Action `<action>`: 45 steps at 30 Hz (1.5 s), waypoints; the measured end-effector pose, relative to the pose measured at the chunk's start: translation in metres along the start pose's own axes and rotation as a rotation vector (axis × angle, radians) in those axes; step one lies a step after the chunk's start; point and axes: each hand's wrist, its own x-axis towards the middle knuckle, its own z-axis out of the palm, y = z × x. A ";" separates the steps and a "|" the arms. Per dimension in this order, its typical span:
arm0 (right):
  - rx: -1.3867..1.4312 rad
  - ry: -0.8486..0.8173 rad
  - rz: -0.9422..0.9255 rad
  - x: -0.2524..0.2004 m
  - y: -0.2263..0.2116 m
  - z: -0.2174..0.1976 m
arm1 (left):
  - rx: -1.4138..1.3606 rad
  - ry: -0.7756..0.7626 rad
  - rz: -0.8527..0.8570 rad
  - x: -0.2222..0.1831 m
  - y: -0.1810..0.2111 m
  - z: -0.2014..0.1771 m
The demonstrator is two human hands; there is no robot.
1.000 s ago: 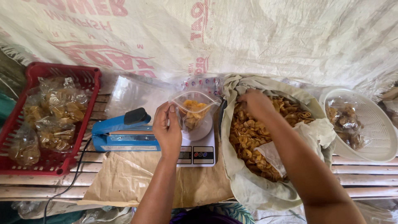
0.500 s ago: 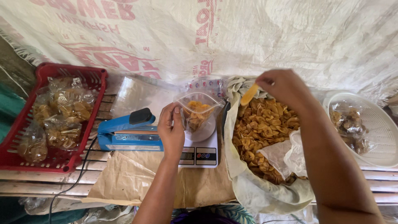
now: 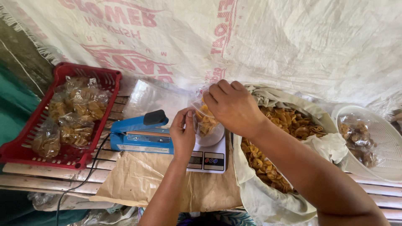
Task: The person scoops dried snack pieces from a large sack into a clear plastic bag placed on a digital scale. After filling the bag, they fold the top and use a handheld heat sealer to seal the package shut.
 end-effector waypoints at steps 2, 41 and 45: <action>-0.014 -0.024 -0.032 0.003 0.000 0.007 | 0.030 0.006 -0.035 0.001 -0.002 -0.002; 0.428 -0.773 0.384 0.000 0.029 0.002 | 0.036 0.040 -0.100 -0.002 -0.006 0.001; 0.435 -0.813 0.382 -0.003 0.030 0.004 | -0.007 0.012 -0.059 -0.001 -0.009 0.000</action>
